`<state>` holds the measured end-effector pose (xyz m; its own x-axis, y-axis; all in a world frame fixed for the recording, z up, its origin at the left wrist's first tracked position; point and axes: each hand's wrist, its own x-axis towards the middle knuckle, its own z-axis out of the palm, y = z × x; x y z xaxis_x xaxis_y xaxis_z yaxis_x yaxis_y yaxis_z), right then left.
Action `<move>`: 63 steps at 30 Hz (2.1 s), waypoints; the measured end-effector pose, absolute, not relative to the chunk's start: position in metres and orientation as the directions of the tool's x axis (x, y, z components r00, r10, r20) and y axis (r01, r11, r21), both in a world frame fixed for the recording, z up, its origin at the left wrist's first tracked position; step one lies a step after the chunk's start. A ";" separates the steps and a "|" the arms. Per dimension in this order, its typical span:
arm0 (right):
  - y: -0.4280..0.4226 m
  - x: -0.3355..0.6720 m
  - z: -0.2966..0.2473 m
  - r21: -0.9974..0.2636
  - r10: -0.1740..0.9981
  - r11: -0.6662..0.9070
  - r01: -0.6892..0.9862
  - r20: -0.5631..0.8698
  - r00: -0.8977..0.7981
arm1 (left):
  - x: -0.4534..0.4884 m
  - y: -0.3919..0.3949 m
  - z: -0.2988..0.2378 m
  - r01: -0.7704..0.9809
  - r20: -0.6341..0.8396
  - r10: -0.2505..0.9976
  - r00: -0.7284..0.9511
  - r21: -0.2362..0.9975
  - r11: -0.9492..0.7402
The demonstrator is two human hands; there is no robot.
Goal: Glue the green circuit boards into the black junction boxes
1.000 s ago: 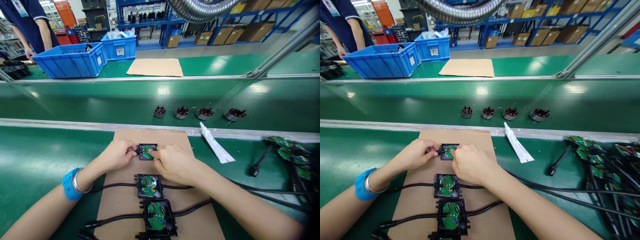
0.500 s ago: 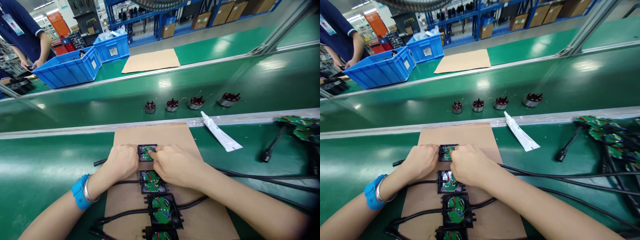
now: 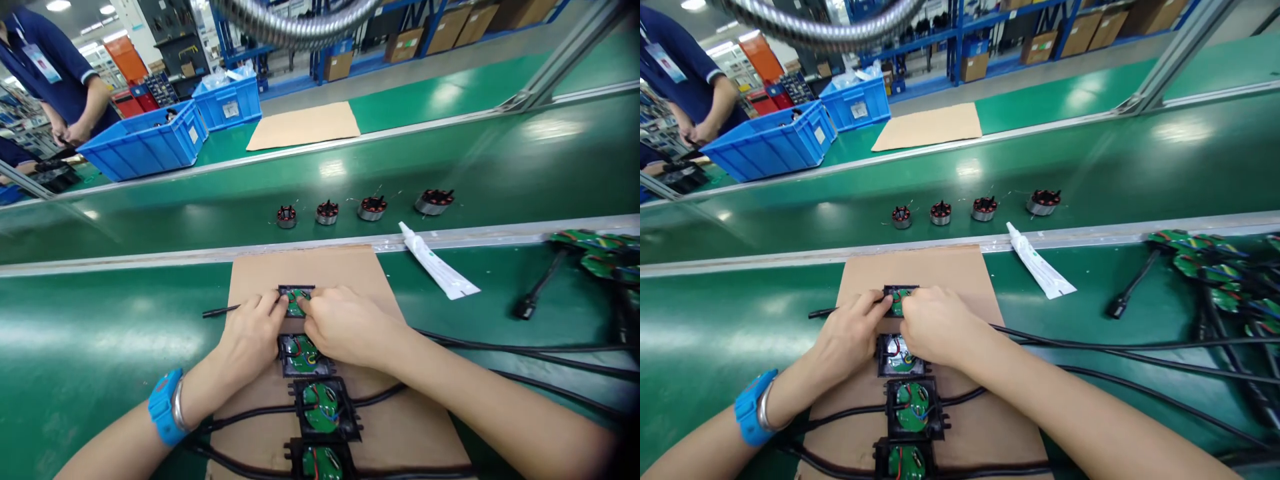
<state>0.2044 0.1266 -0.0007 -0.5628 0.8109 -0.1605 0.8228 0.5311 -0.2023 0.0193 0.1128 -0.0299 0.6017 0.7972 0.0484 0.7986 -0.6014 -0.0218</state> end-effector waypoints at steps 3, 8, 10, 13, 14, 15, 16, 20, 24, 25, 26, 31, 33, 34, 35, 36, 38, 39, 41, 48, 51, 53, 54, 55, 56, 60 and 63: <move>0.127 0.201 0.001 -0.241 0.820 0.496 0.834 -0.186 -0.542 | 0.017 0.110 -0.034 0.804 0.023 0.804 0.594 -0.033 -0.593; 0.130 0.213 0.006 -0.314 0.792 0.498 0.808 -0.214 -0.572 | 0.018 0.120 -0.018 0.782 0.069 0.789 0.610 0.105 -0.614; 0.131 0.224 0.008 -0.436 0.769 0.475 0.764 -0.215 -0.601 | 0.018 0.125 -0.013 0.750 0.130 0.769 0.626 0.170 -0.639; 0.131 0.238 0.007 -0.584 0.806 0.344 0.735 -0.218 -0.551 | 0.019 0.131 -0.017 0.626 0.144 0.664 0.734 0.237 -0.743; 0.130 0.239 0.006 -0.585 0.828 0.309 0.750 -0.222 -0.515 | 0.019 0.132 -0.020 0.585 0.136 0.625 0.769 0.247 -0.773; 0.129 0.240 0.006 -0.573 0.845 0.289 0.767 -0.223 -0.485 | 0.019 0.132 -0.024 0.562 0.132 0.603 0.787 0.251 -0.788; 0.128 0.239 0.005 -0.554 0.857 0.279 0.785 -0.225 -0.463 | 0.018 0.132 -0.028 0.558 0.131 0.599 0.790 0.249 -0.791; 0.121 0.229 0.004 -0.451 0.854 0.332 0.828 -0.229 -0.467 | 0.018 0.131 -0.038 0.598 0.127 0.634 0.763 0.233 -0.767; 0.116 0.221 -0.001 -0.428 0.860 0.414 0.803 -0.104 -0.499 | 0.019 0.130 -0.040 0.589 0.146 0.630 0.763 0.242 -0.771; 0.117 0.220 -0.003 -0.440 0.871 0.401 0.803 -0.087 -0.483 | 0.019 0.130 -0.040 0.589 0.151 0.630 0.762 0.243 -0.771; 0.118 0.220 -0.005 -0.453 0.883 0.373 0.810 -0.093 -0.459 | 0.019 0.130 -0.040 0.589 0.155 0.631 0.760 0.243 -0.770; 0.136 0.228 -0.011 -0.486 0.825 0.263 0.834 -0.334 -0.455 | 0.019 0.131 -0.040 0.575 0.186 0.623 0.760 0.254 -0.778; 0.144 0.231 -0.010 -0.466 0.783 0.295 0.834 -0.382 -0.491 | 0.019 0.132 -0.040 0.578 0.173 0.624 0.762 0.253 -0.776; 0.148 0.231 -0.010 -0.449 0.769 0.320 0.834 -0.392 -0.506 | 0.019 0.132 -0.039 0.589 0.158 0.633 0.758 0.252 -0.768; 0.150 0.231 -0.010 -0.428 0.754 0.347 0.835 -0.402 -0.519 | 0.020 0.131 -0.038 0.603 0.141 0.645 0.751 0.251 -0.757; 0.153 0.230 -0.009 -0.402 0.740 0.377 0.835 -0.412 -0.532 | 0.021 0.131 -0.037 0.615 0.125 0.654 0.746 0.249 -0.748; 0.157 0.226 -0.010 -0.346 0.708 0.434 0.832 -0.440 -0.552 | 0.023 0.131 -0.035 0.624 0.099 0.658 0.746 0.239 -0.744; 0.159 0.225 -0.010 -0.321 0.691 0.459 0.828 -0.457 -0.560 | 0.025 0.131 -0.033 0.621 0.086 0.652 0.753 0.232 -0.748; 0.163 0.221 -0.012 -0.284 0.656 0.503 0.816 -0.489 -0.575 | 0.030 0.131 -0.031 0.622 0.055 0.646 0.762 0.217 -0.752; 0.156 0.220 -0.012 -0.219 0.744 0.485 0.847 -0.406 -0.531 | 0.035 0.127 -0.030 0.671 0.040 0.690 0.722 0.203 -0.713; 0.143 0.224 -0.016 -0.203 0.867 0.402 0.893 -0.228 -0.442 | 0.030 0.125 -0.035 0.674 0.063 0.705 0.706 0.248 -0.696; 0.136 0.227 -0.023 -0.228 0.899 0.390 0.892 -0.114 -0.422 | 0.028 0.125 -0.038 0.666 0.085 0.715 0.694 0.302 -0.682; 0.134 0.228 -0.026 -0.248 0.901 0.401 0.882 -0.068 -0.429 | 0.028 0.126 -0.039 0.654 0.100 0.718 0.689 0.341 -0.676; 0.132 0.230 -0.029 -0.268 0.897 0.418 0.868 -0.029 -0.441 | 0.026 0.126 -0.039 0.636 0.117 0.717 0.687 0.382 -0.671; 0.130 0.232 -0.031 -0.287 0.892 0.434 0.854 0.005 -0.452 | 0.025 0.126 -0.038 0.618 0.134 0.718 0.683 0.418 -0.666; 0.124 0.233 -0.030 -0.317 0.879 0.476 0.820 0.134 -0.458 | 0.011 0.130 -0.029 0.625 0.201 0.775 0.599 0.488 -0.610; 0.115 0.221 -0.021 -0.289 0.861 0.506 0.813 0.213 -0.461 | -0.002 0.135 -0.024 0.705 0.217 0.857 0.466 0.494 -0.509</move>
<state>0.2208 0.1151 -0.0213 -0.4611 0.8614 0.2131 0.8125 0.5063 -0.2888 -0.0016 0.1355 -0.0245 0.4665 0.8574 0.2173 0.7048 -0.5088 0.4944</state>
